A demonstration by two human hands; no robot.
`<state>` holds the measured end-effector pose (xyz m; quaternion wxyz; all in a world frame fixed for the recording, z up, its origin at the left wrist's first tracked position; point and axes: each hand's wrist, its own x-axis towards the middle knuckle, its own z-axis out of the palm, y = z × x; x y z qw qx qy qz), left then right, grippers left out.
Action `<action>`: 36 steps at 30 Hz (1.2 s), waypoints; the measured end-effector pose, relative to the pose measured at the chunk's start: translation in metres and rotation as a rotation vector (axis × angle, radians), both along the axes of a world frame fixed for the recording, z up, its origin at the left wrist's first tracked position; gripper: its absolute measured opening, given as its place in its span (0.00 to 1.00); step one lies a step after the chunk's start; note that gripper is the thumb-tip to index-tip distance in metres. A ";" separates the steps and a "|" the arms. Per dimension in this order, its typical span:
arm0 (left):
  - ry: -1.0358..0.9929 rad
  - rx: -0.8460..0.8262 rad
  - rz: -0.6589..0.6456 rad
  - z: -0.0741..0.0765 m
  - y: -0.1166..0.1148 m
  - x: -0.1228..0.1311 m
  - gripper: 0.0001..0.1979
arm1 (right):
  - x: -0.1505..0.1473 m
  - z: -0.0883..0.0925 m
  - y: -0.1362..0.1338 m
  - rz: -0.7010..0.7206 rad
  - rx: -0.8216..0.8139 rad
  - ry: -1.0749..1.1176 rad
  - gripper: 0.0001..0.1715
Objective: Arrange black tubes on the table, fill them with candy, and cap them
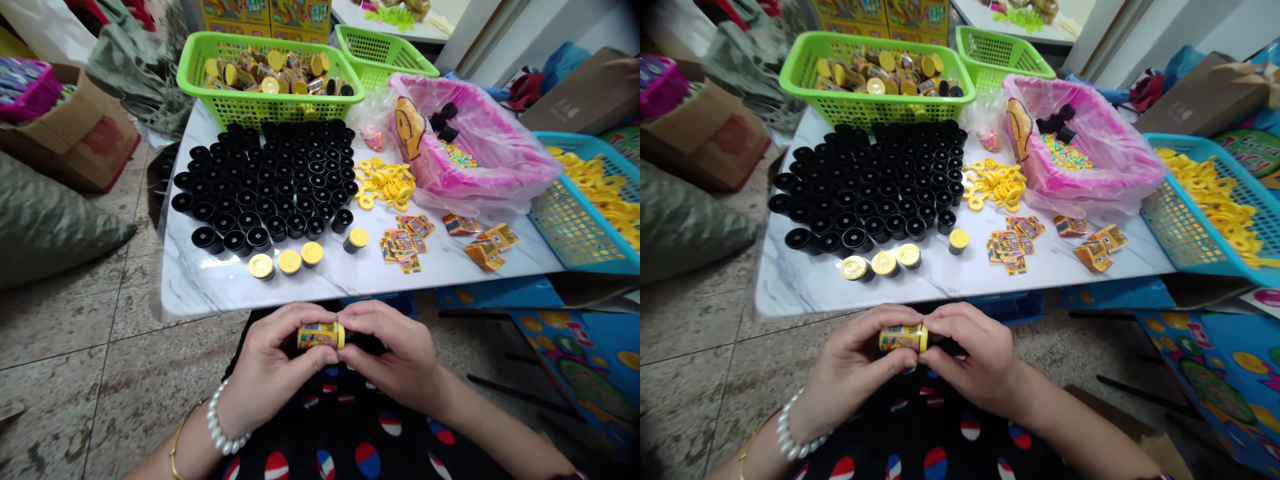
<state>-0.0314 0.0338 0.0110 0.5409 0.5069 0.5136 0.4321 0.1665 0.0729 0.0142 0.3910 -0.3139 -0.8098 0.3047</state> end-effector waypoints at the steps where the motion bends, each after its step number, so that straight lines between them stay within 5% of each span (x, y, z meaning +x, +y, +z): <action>1: -0.070 -0.037 0.001 0.000 0.001 0.000 0.17 | 0.001 0.000 0.000 0.002 0.011 -0.003 0.19; 4: -0.279 -0.204 0.030 0.001 0.004 0.000 0.17 | 0.003 0.000 0.001 0.001 0.091 -0.019 0.19; 7: -0.272 -0.258 0.044 0.002 0.007 0.001 0.10 | 0.001 -0.003 0.001 -0.004 0.092 0.013 0.20; 13: -0.044 -0.125 0.074 -0.004 0.003 0.005 0.07 | -0.007 -0.018 -0.007 -0.069 -0.419 0.184 0.17; 17: -0.211 -0.312 0.012 -0.007 0.001 0.004 0.20 | -0.004 -0.016 -0.005 -0.077 -0.115 0.111 0.17; 21: -0.292 -0.448 -0.050 -0.009 0.007 0.005 0.17 | 0.002 -0.013 -0.004 -0.042 0.097 0.056 0.18; 24: -0.289 -0.418 -0.069 -0.009 0.009 0.009 0.14 | 0.001 -0.018 -0.010 -0.092 -0.138 0.141 0.16; 29: -0.227 -0.280 -0.031 -0.011 0.002 0.012 0.12 | -0.006 -0.027 -0.019 -0.134 -0.983 0.370 0.13; 31: -0.198 -0.240 -0.044 -0.013 0.001 0.011 0.12 | -0.006 -0.027 -0.017 -0.080 -1.202 0.385 0.15; 33: -0.211 -0.276 -0.090 -0.016 0.001 0.009 0.12 | -0.002 -0.026 -0.014 -0.023 -1.279 0.404 0.16; 36: -0.336 -0.405 -0.144 -0.022 0.003 0.010 0.14 | 0.004 -0.025 -0.009 0.000 -1.163 0.429 0.17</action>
